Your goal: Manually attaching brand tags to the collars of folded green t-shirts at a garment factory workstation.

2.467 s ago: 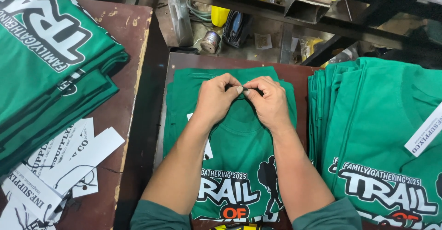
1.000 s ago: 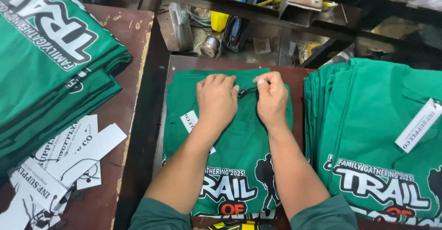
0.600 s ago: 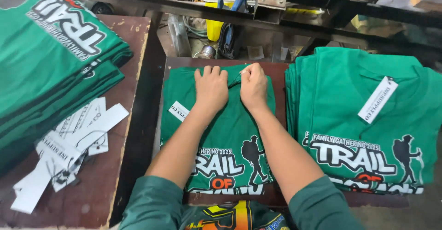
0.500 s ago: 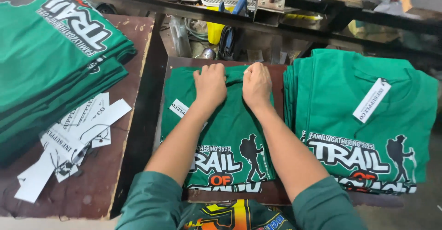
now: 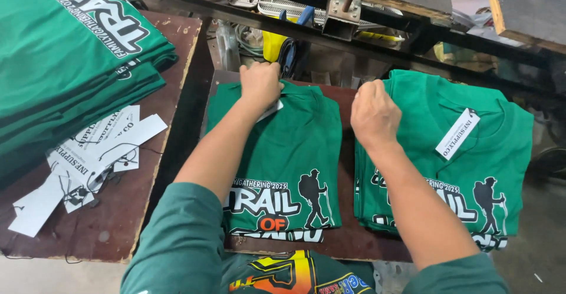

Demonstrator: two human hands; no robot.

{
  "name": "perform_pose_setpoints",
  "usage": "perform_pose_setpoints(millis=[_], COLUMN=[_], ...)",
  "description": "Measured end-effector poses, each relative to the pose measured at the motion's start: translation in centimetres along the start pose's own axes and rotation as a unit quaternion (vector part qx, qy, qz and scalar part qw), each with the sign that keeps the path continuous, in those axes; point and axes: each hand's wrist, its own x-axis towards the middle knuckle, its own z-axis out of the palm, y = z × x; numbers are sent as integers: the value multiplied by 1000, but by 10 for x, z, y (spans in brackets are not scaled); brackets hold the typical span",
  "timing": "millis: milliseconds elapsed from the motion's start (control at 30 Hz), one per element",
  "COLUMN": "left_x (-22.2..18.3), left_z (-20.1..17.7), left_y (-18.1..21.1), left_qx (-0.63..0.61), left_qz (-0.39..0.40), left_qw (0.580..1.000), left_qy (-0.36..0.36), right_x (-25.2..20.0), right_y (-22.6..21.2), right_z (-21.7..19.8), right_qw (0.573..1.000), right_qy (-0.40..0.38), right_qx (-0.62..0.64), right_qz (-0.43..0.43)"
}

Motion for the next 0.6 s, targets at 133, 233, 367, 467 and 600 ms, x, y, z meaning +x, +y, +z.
perform_pose_setpoints(millis=[133, 233, 367, 467, 600], left_x=[5, 15, 44, 39, 9], left_z=[-9, -50, 14, 27, 65], left_y=[8, 40, 52, 52, 40], left_qx=[20, -41, -47, -57, 15], left_qz=[-4, -27, 0, 55, 151], left_qw=[998, 980, 959, 977, 984], left_qy=[-59, -191, -278, -198, 95], right_x=[-3, -8, -19, -25, -28], right_y=[13, 12, 11, 13, 14], right_z=[-9, -9, -3, 0, 1], right_qw=[1000, 1000, 1000, 1000, 1000], right_qy=[5, 7, 7, 6, 5], right_qx=[-10, -13, 7, 14, 11], right_qz=[-4, -12, -3, 0, -5])
